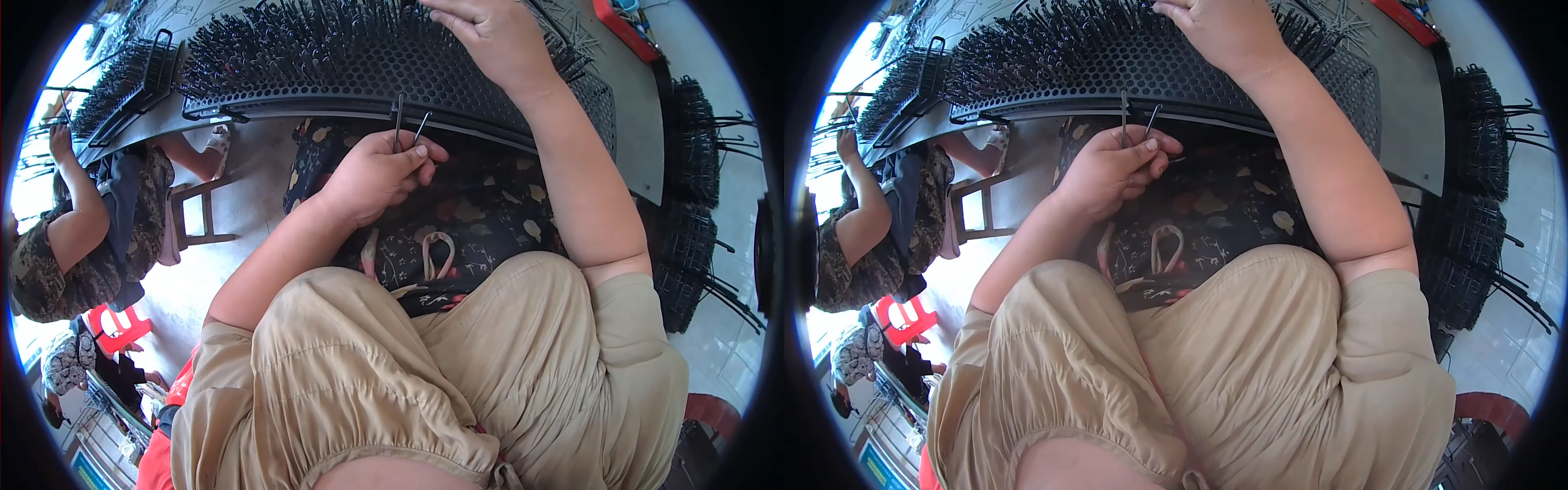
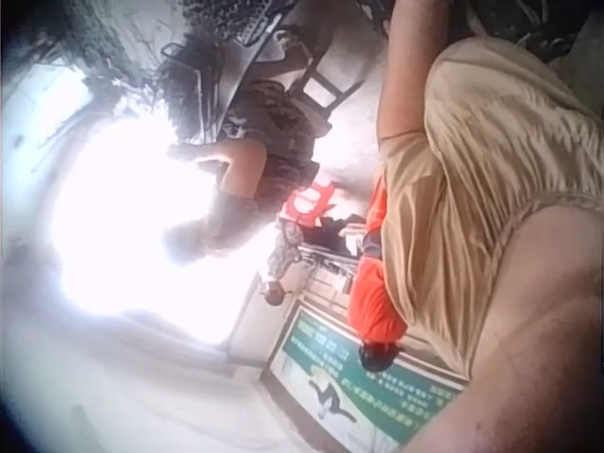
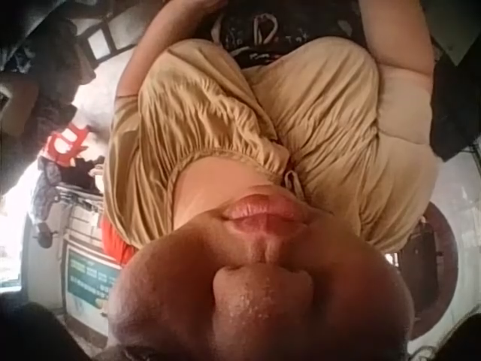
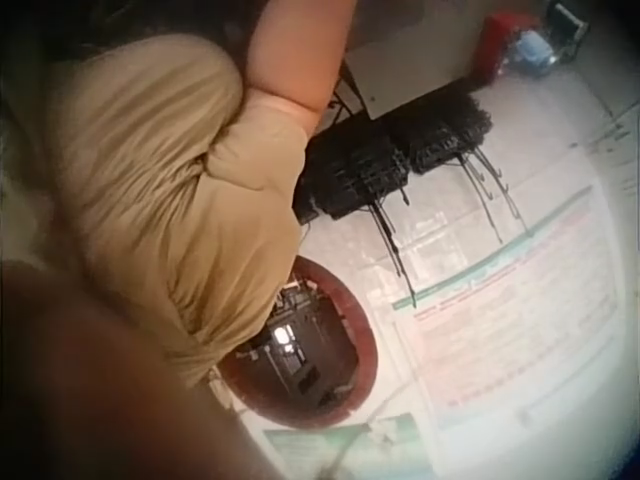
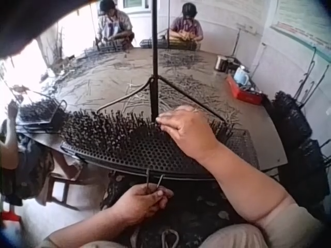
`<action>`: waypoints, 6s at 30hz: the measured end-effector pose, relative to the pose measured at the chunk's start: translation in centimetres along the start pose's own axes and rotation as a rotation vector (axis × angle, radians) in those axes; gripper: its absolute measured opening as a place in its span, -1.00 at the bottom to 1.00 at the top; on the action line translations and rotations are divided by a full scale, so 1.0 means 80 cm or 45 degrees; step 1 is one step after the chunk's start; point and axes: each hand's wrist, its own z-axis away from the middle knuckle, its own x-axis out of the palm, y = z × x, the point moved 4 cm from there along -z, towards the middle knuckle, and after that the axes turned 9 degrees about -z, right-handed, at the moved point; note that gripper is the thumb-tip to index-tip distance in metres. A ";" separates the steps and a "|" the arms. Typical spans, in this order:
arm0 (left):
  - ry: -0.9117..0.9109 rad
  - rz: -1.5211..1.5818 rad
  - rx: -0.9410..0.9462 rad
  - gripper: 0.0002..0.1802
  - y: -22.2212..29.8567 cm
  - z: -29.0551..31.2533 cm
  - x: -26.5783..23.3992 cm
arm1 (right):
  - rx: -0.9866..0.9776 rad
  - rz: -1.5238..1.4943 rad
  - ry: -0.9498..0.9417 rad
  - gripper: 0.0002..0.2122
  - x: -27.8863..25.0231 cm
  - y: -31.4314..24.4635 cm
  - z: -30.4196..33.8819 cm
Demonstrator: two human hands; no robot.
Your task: Inserting thin metal rods into a perforated board for assembly.
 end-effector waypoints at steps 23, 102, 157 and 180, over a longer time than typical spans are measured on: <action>-0.034 -0.056 0.066 -0.74 0.008 -0.004 0.006 | 0.401 0.197 0.175 -0.83 -0.031 -0.034 0.006; 0.247 -1.838 0.698 -0.70 -0.011 -0.007 -0.070 | 1.114 0.821 0.241 -0.75 -0.323 0.053 0.196; 0.434 -1.365 -0.654 -0.38 -0.085 0.316 0.064 | 2.458 0.242 -0.918 -0.56 -0.402 -0.292 0.467; 0.536 -1.394 -0.972 -0.59 -0.400 0.437 0.089 | 2.396 0.250 -0.970 -0.74 -0.198 -0.389 0.700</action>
